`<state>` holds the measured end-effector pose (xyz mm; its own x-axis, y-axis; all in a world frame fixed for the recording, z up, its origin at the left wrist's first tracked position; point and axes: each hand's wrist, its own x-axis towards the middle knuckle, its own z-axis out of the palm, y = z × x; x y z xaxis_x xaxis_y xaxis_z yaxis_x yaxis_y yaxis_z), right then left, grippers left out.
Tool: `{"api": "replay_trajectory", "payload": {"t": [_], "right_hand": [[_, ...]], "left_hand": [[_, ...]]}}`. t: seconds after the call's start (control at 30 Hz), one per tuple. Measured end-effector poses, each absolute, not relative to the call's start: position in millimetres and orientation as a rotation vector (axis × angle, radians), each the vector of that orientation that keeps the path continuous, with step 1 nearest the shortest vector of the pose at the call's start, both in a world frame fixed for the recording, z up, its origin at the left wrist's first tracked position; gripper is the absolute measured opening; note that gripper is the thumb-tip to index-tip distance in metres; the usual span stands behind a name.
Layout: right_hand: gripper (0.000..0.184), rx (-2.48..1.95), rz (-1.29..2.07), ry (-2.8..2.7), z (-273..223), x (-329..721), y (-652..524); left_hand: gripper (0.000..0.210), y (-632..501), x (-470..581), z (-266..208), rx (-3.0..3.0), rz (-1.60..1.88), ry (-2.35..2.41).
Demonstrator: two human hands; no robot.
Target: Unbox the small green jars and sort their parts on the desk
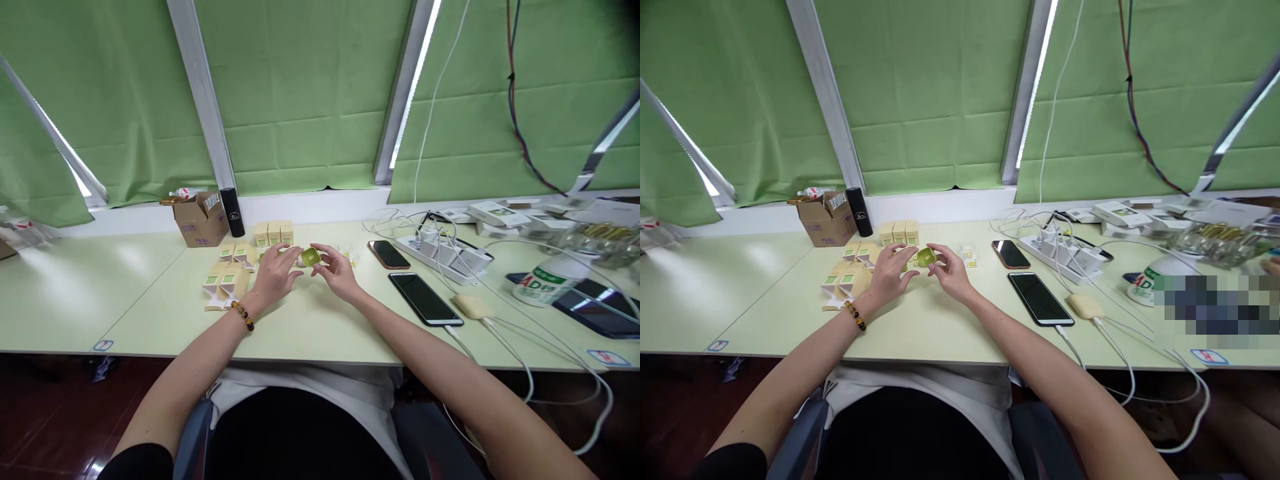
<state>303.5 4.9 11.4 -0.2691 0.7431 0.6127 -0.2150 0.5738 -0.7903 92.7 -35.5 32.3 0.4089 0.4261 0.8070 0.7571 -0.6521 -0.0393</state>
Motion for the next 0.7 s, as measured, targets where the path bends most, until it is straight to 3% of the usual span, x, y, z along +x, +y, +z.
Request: {"api": "replay_trajectory", "payload": {"t": [0.2,0.5,0.7], "right_hand": [[0.044,-0.521,0.885,-1.625,15.5,304.0,-5.6],[0.045,-0.551,0.485,-1.784,17.2,301.9,-11.7],[0.034,-0.54,0.441,-1.785,16.3,301.7,-9.7]], "left_hand": [[0.037,-37.4,103.3,27.9,-2.227,-1.24,-1.041],[0.047,-41.2,114.9,20.6,-2.589,-1.963,-1.439],[0.038,-34.3,115.1,13.5,-2.754,-2.025,-1.463]]}}
